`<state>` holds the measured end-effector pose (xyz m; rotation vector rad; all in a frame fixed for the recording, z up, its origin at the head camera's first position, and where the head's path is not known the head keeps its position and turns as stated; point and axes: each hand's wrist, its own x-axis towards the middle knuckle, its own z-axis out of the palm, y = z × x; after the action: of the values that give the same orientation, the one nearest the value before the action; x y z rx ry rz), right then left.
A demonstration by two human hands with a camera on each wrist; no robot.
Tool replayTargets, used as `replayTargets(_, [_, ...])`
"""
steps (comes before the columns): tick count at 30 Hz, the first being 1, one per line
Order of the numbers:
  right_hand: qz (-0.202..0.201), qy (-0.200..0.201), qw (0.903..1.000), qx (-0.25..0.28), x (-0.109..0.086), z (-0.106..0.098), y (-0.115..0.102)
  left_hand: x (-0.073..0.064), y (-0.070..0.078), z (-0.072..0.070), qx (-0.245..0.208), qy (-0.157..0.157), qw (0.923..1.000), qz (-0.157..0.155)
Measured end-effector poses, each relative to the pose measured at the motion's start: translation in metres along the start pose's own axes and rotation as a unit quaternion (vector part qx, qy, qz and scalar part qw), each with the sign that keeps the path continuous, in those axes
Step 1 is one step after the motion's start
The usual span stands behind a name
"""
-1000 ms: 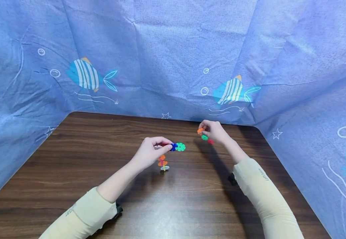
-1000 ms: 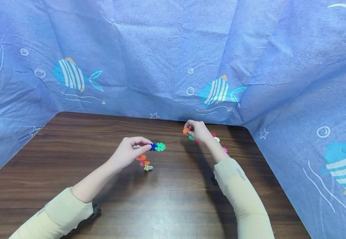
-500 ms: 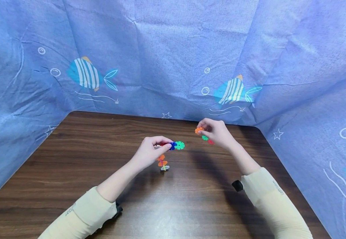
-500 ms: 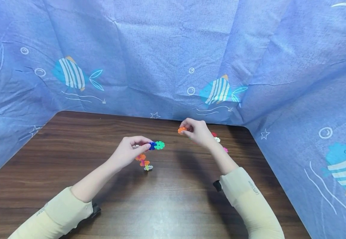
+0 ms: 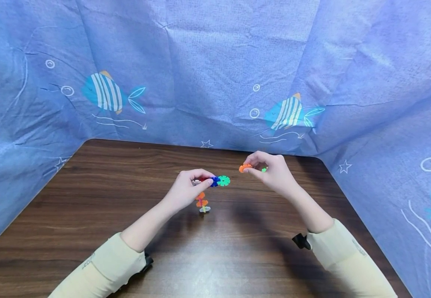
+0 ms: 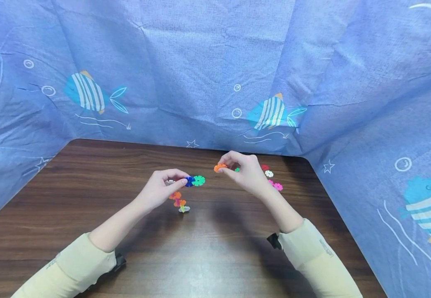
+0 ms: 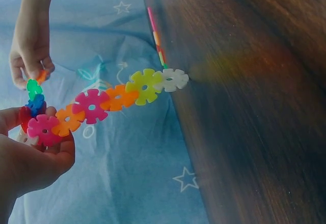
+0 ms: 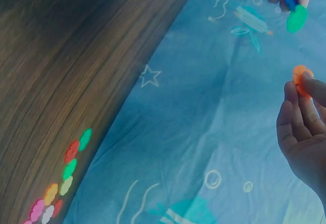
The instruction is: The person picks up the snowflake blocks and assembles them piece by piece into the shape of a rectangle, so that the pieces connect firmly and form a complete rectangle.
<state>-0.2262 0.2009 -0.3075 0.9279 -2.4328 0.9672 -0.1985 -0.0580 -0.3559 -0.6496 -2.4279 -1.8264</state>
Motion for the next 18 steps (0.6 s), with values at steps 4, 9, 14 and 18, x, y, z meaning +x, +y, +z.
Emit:
replayTargets(4, [-0.006, 0.007, 0.9999, 0.011, -0.005, 0.002, -0.008, -0.001, 0.0, 0.0, 0.002, -0.003, 1.0, -0.001])
replayTargets(9, [-0.001, 0.011, 0.9993, 0.035, -0.011, 0.01, -0.013, -0.002, 0.002, -0.001, 0.003, -0.004, 1.0, -0.004])
replayTargets(14, [0.01, 0.006, 0.9992, 0.038, -0.015, 0.018, -0.014, -0.003, 0.004, 0.0, 0.003, -0.005, 0.9999, -0.013])
replayTargets(18, [0.019, 0.0, 0.9992, 0.035, -0.016, 0.023, -0.014, -0.008, 0.021, -0.002, 0.014, -0.007, 0.9997, -0.018])
